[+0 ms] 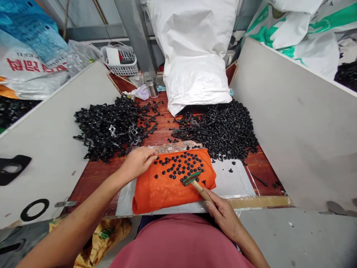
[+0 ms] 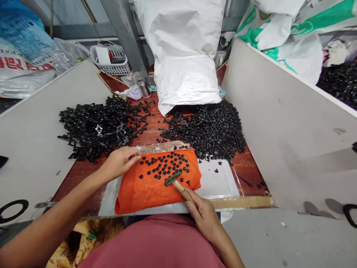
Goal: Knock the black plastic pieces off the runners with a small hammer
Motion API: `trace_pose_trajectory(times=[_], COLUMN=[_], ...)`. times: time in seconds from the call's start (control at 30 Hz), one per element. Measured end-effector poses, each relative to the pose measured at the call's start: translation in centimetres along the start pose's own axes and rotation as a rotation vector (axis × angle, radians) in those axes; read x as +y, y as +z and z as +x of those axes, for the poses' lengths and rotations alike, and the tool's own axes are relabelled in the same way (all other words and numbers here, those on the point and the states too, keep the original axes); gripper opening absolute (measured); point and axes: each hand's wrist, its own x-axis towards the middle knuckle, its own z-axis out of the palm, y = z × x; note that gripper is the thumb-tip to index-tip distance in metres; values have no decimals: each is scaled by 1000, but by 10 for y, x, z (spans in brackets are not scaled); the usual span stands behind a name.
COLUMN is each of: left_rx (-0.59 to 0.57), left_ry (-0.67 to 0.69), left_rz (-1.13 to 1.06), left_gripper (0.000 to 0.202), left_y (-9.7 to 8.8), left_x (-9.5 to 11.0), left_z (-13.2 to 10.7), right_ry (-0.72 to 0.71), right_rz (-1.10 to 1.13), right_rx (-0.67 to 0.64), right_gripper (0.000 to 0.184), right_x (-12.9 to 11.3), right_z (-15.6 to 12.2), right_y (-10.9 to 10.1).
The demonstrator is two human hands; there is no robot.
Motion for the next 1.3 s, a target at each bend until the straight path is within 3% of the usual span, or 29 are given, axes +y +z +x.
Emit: trace_pose_trajectory(times=[0.1, 0.23, 0.37, 0.5, 0.63, 0.77, 0.97, 1.07, 1.2, 1.3], left_rx=[-2, -57, -114, -115, -78, -78, -178, -123, 38, 49], left_ry=[48, 30, 62, 64, 29, -4, 42, 8, -182, -273], left_rz=[49, 171, 191, 179, 136, 66, -52, -70, 14, 75], left_gripper=[22, 24, 41, 37, 46, 47, 33, 29, 39, 42], left_y=[-4, 16, 43, 54, 43, 33, 48, 45, 31, 28], left_x=[1, 8, 23, 40, 38, 19, 1, -13, -45, -67], left_z=[60, 141, 183, 190, 189, 191, 187, 193, 219, 241], right_ry=[-12, -17, -16, -3, -15, -50, -12, -3, -22, -49], right_rz=[21, 44, 65, 80, 91, 103, 91, 70, 86, 114], right_rx=[-28, -31, -37, -36, -53, -63, -17, -2, -21, -43], right_gripper=[54, 53, 53, 53, 52, 51, 52, 53, 51, 50], right_x=[0, -1, 1, 4, -5, -17, -3, 6, 5, 2], right_z=[1, 2, 3, 4, 6, 8, 5, 4, 7, 10], right_y=[-1, -3, -2, -3, -4, -6, -2, 1, 0, -2])
